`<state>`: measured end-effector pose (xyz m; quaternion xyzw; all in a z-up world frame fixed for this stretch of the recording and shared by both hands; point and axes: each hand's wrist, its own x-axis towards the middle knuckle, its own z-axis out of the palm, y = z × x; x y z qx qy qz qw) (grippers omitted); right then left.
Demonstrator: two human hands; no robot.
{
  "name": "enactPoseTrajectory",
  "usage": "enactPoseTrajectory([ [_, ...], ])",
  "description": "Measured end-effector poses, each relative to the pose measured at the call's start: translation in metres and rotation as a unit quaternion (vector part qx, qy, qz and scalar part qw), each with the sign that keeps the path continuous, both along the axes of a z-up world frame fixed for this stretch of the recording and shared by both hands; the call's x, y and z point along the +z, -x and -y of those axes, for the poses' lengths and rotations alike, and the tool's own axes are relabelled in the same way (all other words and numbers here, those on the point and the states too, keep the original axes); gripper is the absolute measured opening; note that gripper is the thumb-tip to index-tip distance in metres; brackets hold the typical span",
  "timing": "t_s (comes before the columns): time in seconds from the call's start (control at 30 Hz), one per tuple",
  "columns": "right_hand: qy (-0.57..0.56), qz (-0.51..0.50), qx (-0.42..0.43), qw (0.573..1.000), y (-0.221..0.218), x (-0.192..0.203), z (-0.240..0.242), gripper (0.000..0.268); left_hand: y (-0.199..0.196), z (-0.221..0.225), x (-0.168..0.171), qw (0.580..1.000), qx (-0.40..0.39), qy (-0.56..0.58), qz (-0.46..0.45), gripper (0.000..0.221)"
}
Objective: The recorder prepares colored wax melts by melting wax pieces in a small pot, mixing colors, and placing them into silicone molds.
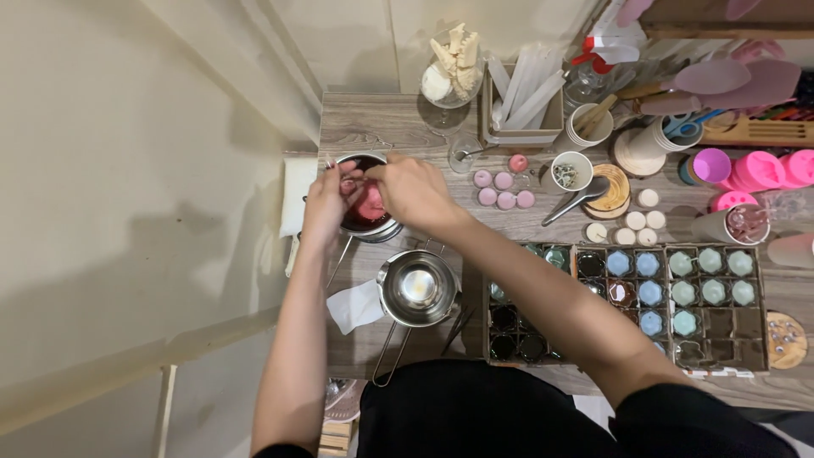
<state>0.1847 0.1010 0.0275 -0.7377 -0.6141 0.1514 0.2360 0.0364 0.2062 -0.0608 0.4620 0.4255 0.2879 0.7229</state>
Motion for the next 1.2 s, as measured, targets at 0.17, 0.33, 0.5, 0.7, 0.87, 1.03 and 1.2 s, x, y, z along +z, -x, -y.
enactPoseTrajectory([
  [0.17,-0.030,-0.019,-0.005,0.999,-0.009,-0.009,-0.002,0.028,0.003,-0.014,-0.017,0.998,-0.024,-0.035,-0.038,0.048],
  [0.33,-0.047,0.010,-0.007,0.999,-0.015,-0.031,0.006,0.027,0.002,-0.017,-0.028,0.987,-0.023,-0.146,-0.055,0.052],
  [0.5,-0.036,-0.057,-0.048,0.997,-0.018,-0.010,0.026,0.028,0.011,-0.006,0.011,0.995,-0.009,-0.097,0.008,0.055],
  [0.7,-0.007,-0.094,-0.074,0.993,-0.021,-0.016,0.040,0.030,0.028,0.002,0.041,0.988,0.017,0.054,0.141,0.059],
  [0.87,-0.032,-0.158,-0.049,0.986,-0.005,0.013,0.040,0.031,0.034,0.004,0.036,0.981,0.024,0.107,0.162,0.059],
  [1.03,-0.091,-0.080,0.015,0.993,0.018,0.004,0.030,0.029,0.022,0.010,0.031,0.985,-0.031,0.097,0.136,0.052],
  [1.2,-0.131,-0.001,-0.008,0.991,0.025,-0.017,0.026,0.032,0.016,0.008,0.027,0.992,-0.043,0.048,0.109,0.047],
])
